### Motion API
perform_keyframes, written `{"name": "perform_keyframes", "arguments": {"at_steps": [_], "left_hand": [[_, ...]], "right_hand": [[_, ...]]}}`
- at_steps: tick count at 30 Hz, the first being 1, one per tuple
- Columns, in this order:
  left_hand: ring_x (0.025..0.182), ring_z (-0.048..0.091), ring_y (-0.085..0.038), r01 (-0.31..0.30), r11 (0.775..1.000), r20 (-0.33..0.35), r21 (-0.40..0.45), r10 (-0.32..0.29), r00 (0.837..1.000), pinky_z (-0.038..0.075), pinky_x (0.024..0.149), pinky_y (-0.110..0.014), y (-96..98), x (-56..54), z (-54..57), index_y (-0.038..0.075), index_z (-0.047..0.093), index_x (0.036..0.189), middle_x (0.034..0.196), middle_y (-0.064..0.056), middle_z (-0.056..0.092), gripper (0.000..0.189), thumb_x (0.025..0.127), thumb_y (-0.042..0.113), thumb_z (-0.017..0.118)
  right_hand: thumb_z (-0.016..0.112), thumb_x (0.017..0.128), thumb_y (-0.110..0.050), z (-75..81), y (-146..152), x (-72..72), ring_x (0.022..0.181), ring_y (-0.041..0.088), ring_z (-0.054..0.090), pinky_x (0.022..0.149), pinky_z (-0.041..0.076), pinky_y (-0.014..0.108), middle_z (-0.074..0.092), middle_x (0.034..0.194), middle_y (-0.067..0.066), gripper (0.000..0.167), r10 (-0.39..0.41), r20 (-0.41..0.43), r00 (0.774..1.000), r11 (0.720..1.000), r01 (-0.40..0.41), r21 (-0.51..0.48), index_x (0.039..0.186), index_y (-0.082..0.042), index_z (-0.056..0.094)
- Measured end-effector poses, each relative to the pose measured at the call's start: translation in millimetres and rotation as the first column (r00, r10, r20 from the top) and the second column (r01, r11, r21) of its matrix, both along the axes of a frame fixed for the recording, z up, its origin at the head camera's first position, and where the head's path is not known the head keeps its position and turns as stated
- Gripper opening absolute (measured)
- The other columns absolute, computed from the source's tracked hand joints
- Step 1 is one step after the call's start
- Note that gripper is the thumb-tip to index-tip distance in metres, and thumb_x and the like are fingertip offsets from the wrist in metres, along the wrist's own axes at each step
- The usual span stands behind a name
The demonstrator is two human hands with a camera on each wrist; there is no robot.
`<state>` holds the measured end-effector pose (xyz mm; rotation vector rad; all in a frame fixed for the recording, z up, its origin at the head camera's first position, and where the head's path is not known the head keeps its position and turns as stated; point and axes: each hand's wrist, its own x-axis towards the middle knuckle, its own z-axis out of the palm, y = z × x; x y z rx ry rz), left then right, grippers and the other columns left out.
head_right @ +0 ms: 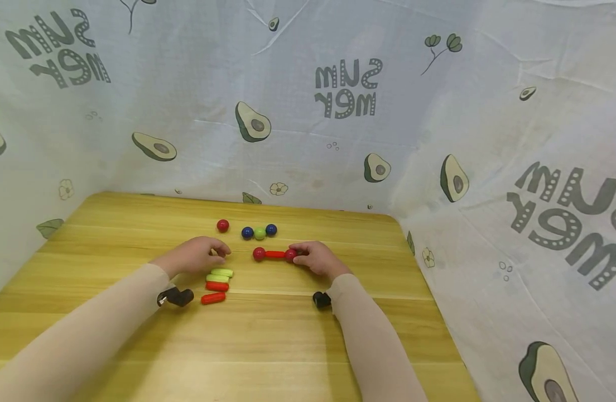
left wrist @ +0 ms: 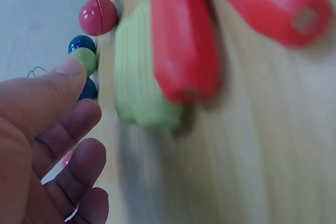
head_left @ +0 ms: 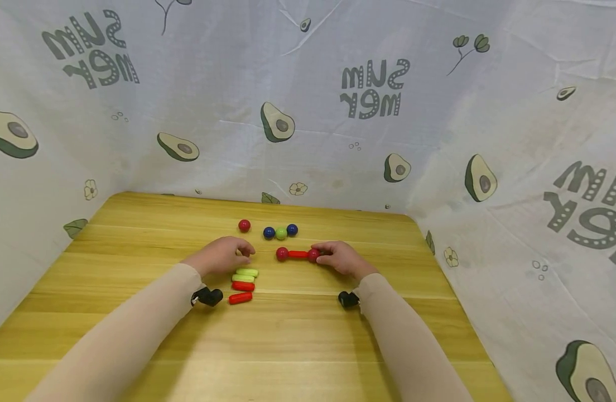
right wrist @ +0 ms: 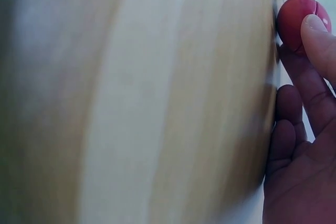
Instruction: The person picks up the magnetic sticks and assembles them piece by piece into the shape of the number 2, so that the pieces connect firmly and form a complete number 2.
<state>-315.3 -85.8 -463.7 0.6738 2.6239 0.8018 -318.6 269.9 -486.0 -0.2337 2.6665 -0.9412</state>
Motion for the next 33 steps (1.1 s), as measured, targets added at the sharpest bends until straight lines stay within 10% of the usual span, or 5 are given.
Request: {"name": "perform_keyframes", "arguments": {"at_steps": [33], "left_hand": [[0.119, 0.065, -0.024, 0.094, 0.994, 0.027, -0.057, -0.093, 0.995, 0.048, 0.112, -0.052, -7.1, 10.1, -10.0, 0.014, 0.078, 0.121, 0.123, -0.002, 0.074, 0.021, 0.106, 0.016, 0.063]], "right_hand": [[0.073, 0.101, -0.020, -4.3, 5, -2.6, 0.134, 0.029, 0.058, 0.121, 0.040, 0.051, 0.065, 0.146, 0.009, 0.042, -0.031, 0.058, 0.998, 0.992, 0.038, -0.121, 0.143, -0.021, 0.068]]}}
